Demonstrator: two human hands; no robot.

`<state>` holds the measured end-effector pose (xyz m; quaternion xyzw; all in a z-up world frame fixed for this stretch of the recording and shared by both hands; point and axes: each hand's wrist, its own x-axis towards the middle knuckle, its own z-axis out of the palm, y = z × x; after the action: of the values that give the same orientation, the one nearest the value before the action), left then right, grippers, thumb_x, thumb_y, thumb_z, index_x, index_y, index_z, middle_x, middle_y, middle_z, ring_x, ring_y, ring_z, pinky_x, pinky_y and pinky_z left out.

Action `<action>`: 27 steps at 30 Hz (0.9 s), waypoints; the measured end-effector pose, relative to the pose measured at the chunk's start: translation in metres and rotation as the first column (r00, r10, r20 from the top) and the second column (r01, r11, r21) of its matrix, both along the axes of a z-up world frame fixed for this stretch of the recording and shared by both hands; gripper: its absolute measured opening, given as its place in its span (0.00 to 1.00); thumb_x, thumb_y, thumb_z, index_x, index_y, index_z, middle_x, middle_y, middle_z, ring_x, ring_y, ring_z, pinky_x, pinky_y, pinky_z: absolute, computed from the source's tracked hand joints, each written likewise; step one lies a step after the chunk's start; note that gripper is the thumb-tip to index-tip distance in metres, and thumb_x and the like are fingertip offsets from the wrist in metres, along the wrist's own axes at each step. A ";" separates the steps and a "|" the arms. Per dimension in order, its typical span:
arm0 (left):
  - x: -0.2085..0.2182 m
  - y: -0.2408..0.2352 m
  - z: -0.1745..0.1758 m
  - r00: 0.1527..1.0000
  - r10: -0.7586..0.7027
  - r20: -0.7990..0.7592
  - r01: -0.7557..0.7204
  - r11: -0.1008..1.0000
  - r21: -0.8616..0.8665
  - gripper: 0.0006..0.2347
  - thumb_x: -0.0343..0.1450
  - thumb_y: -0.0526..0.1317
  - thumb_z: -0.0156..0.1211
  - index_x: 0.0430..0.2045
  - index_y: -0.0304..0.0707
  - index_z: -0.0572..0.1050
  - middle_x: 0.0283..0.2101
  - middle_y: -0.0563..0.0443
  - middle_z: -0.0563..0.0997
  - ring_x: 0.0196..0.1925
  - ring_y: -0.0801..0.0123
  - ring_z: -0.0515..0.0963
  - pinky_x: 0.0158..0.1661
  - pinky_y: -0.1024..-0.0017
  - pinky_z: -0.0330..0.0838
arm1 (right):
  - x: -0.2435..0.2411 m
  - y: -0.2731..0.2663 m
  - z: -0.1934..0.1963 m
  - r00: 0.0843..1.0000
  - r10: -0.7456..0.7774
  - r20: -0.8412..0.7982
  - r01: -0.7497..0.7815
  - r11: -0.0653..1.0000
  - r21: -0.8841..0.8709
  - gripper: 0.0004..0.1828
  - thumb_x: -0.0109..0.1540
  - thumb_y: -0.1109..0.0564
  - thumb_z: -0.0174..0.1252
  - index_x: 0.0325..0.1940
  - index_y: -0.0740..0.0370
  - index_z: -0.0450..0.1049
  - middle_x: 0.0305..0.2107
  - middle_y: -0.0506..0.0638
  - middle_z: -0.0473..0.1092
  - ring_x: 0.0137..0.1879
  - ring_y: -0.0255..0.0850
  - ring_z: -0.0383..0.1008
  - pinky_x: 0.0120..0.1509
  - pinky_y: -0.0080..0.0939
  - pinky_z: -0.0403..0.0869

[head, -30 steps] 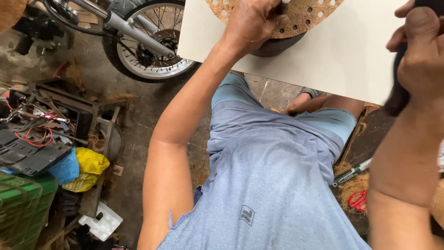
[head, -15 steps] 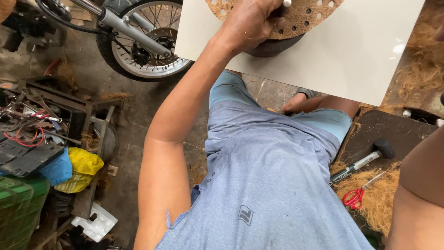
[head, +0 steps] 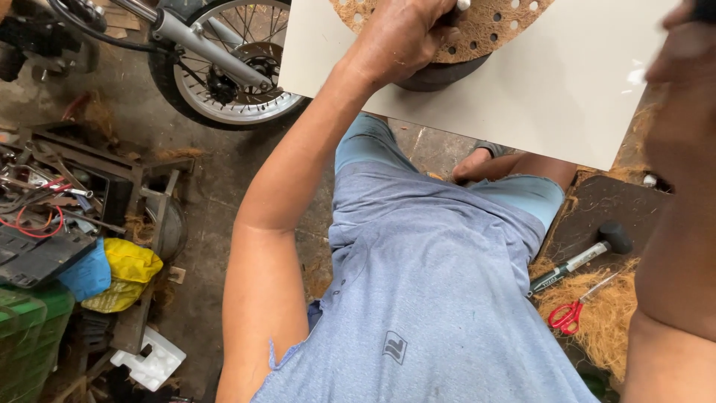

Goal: The person uses a hammer to drive small white pegs into pre-drilled holes along the brim of a straw hat. They briefly pick up a small wooden stick from the floor and then resume hammering the pegs into the hat.

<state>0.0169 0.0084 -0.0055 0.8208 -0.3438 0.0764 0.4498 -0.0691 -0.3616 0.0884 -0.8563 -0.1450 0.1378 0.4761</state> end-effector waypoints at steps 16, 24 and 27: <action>-0.004 -0.003 0.024 0.996 -0.069 0.047 0.072 0.996 -0.052 0.14 0.55 0.23 0.54 0.26 0.42 0.64 0.26 0.55 0.64 0.28 0.68 0.63 0.27 0.68 0.56 | -0.005 0.094 0.045 0.716 0.516 0.470 0.070 0.617 -0.784 0.40 0.75 0.61 0.63 0.89 0.56 0.55 0.34 0.54 0.69 0.32 0.47 0.67 0.29 0.49 0.72; -0.022 0.003 0.007 0.966 0.111 0.233 -0.102 0.994 -0.049 0.07 0.69 0.31 0.62 0.26 0.41 0.68 0.22 0.54 0.72 0.21 0.66 0.71 0.21 0.68 0.62 | -0.017 0.097 0.064 0.855 0.123 0.504 0.001 0.971 -0.239 0.27 0.78 0.76 0.54 0.83 0.81 0.63 0.35 0.66 0.72 0.35 0.50 0.73 0.45 0.48 0.74; -0.023 0.002 0.002 0.975 0.121 0.188 -0.099 0.987 -0.123 0.03 0.70 0.31 0.61 0.30 0.40 0.74 0.30 0.55 0.82 0.28 0.67 0.82 0.26 0.71 0.72 | -0.021 0.094 0.056 0.883 0.002 0.469 0.042 0.996 -0.082 0.26 0.80 0.78 0.50 0.83 0.79 0.57 0.39 0.71 0.71 0.34 0.50 0.72 0.40 0.45 0.73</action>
<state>-0.0058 0.0108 -0.0032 0.8003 -0.3355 0.2007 0.4547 -0.0905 -0.2672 0.1447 -0.8862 -0.2405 -0.0717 0.3895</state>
